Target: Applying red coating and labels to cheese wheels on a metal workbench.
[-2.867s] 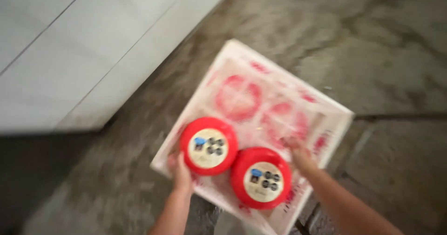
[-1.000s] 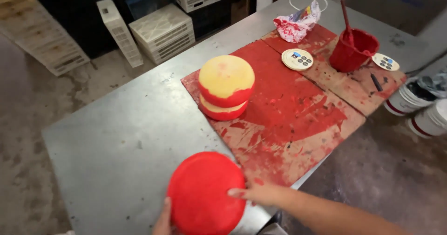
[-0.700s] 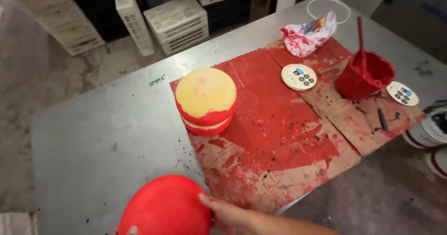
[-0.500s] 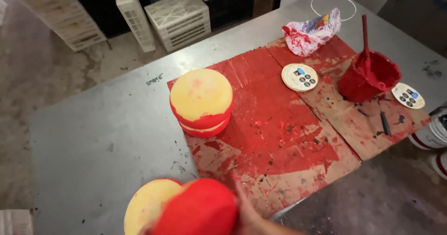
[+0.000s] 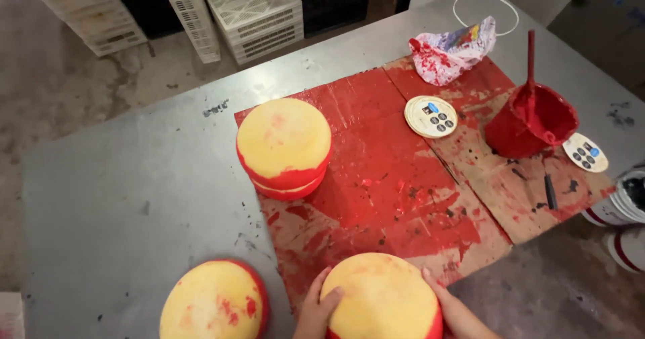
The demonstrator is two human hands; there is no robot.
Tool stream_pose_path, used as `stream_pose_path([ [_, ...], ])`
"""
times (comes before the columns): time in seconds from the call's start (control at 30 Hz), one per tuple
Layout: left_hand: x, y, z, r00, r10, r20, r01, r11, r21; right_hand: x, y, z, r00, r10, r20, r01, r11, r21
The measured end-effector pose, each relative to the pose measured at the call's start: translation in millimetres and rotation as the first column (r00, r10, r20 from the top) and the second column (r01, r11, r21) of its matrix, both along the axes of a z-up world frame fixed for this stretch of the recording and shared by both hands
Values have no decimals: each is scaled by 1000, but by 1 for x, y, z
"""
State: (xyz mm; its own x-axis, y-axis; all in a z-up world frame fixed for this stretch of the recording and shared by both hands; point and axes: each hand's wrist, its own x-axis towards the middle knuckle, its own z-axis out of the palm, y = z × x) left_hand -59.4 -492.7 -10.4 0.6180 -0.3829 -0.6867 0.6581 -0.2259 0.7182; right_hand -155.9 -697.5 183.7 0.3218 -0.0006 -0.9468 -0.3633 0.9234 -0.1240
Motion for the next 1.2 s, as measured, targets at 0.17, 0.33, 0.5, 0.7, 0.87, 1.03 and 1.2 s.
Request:
stream_pose_path([
  [0.17,6,-73,19,975,164,150,-145,981,-127,-3,-80,-110,986,-33,165,79,956,-283],
  [0.33,38,-142,7,920,279,277,-239,956,-169,42,-163,-162,962,68,265,50,909,-415],
  [0.5,31,-185,-14,886,411,214,-358,900,-248,72,-215,-173,894,309,323,-110,852,-513],
  [0.7,17,-195,-58,612,220,760,-325,946,-13,65,-274,-274,575,778,-253,1,-310,-951],
  [0.87,22,-182,-30,703,20,711,-238,949,209,55,-290,-207,637,736,-231,24,-318,-948],
  [1.03,22,-181,-8,641,-108,760,-166,947,275,-16,-384,-199,857,227,-462,-189,-696,-693],
  [1.2,22,-181,-35,254,-173,952,-229,945,233,-67,-458,-223,892,-25,-451,-402,-500,-767],
])
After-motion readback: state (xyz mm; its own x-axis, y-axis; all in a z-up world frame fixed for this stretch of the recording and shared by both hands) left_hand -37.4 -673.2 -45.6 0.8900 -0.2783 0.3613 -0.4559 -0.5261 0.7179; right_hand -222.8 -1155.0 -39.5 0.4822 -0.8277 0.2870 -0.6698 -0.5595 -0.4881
